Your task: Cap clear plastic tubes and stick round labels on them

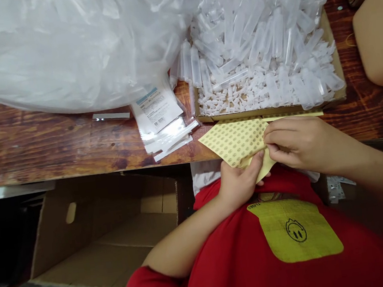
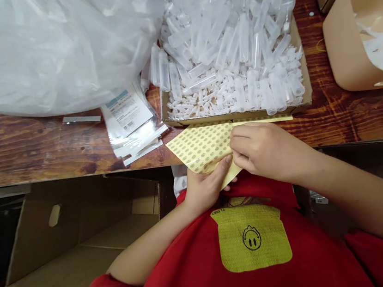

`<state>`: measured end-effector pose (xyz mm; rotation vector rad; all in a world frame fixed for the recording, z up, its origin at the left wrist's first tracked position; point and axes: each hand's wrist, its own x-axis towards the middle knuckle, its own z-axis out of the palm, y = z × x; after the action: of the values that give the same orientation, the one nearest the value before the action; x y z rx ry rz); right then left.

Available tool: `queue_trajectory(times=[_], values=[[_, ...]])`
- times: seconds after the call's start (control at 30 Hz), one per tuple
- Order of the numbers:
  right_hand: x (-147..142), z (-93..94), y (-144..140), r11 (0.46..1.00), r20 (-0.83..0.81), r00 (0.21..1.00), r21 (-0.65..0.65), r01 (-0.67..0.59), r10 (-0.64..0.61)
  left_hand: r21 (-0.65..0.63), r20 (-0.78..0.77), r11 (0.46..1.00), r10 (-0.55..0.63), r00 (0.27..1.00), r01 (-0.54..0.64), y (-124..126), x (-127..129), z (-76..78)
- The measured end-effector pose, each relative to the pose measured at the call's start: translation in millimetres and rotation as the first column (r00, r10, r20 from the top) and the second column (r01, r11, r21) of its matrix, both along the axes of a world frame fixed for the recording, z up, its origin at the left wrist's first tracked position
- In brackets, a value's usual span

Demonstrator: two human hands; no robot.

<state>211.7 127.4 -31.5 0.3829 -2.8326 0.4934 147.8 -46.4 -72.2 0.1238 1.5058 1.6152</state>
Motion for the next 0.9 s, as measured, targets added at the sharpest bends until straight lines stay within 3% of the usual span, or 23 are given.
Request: queue_trajectory(times=[0.27,0.63,0.9], values=[[6.1,-4.2,1.8,0.968,-0.015,0.994,-0.232,0.101,-0.107,0.005,0.046,1.0,-0.025,0.999,0.024,-1.6,-4.6,2.4],[0.3,0.2,4.0,0.998,-0.042,0.998,-0.043,-0.048,0.046,0.016,0.003,1.0,-0.024,1.0,0.024,-3.5,-4.5,-3.2],[-1.3,-0.4,6.7,0.998,0.013,0.999,-0.023,-0.051,0.052,0.012,-0.017,0.999,-0.051,0.999,0.051,-3.4,-5.6,-1.9]])
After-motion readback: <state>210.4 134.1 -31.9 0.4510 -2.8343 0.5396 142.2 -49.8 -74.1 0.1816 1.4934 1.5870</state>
